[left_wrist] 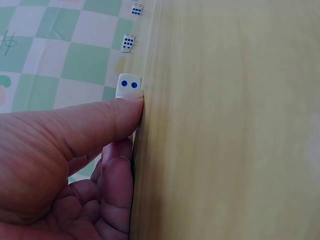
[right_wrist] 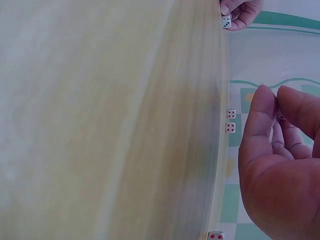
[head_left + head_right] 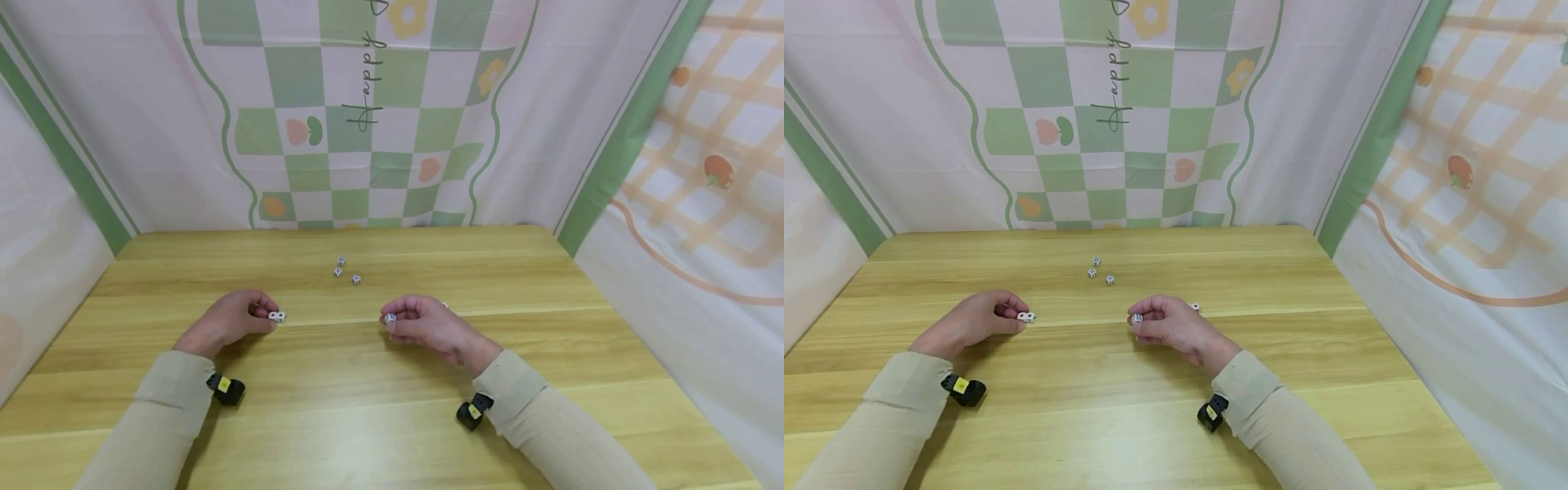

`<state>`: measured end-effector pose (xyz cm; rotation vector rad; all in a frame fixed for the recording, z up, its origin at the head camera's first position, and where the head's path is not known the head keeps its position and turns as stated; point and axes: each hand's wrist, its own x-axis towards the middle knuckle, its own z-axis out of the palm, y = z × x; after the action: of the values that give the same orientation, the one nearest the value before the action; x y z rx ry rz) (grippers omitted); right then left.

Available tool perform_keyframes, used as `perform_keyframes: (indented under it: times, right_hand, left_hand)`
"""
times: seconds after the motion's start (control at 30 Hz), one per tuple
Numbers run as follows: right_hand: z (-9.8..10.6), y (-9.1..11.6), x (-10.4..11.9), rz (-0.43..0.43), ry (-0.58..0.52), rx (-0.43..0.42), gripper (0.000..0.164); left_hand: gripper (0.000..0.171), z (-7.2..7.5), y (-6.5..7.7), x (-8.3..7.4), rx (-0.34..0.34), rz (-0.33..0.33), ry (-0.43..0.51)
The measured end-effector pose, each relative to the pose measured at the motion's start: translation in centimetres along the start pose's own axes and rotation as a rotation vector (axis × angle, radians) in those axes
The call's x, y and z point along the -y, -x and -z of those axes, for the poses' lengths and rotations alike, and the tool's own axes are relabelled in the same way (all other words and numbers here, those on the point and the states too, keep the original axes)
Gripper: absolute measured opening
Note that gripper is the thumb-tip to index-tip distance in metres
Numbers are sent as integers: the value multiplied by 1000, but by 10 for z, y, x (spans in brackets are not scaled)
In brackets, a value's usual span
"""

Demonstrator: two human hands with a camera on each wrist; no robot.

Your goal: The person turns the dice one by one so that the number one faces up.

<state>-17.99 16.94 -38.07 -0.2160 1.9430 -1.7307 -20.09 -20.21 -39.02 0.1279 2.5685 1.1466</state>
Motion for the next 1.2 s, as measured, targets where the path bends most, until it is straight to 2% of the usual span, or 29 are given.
perform_keyframes:
  times: [0.17, 0.47, 1.2]
  right_hand:
    - [0, 0, 0, -1, 2, -7, 31]
    - [0, 2, 1, -10, 24, -27, 41]
    - [0, 1, 1, -12, 18, -20, 43]
  left_hand:
    - [25, 0, 0, -1, -1, 6, 5]
    - [26, -1, 0, -1, 2, 9, 8]
    - [24, 0, 1, -2, 2, -1, 16]
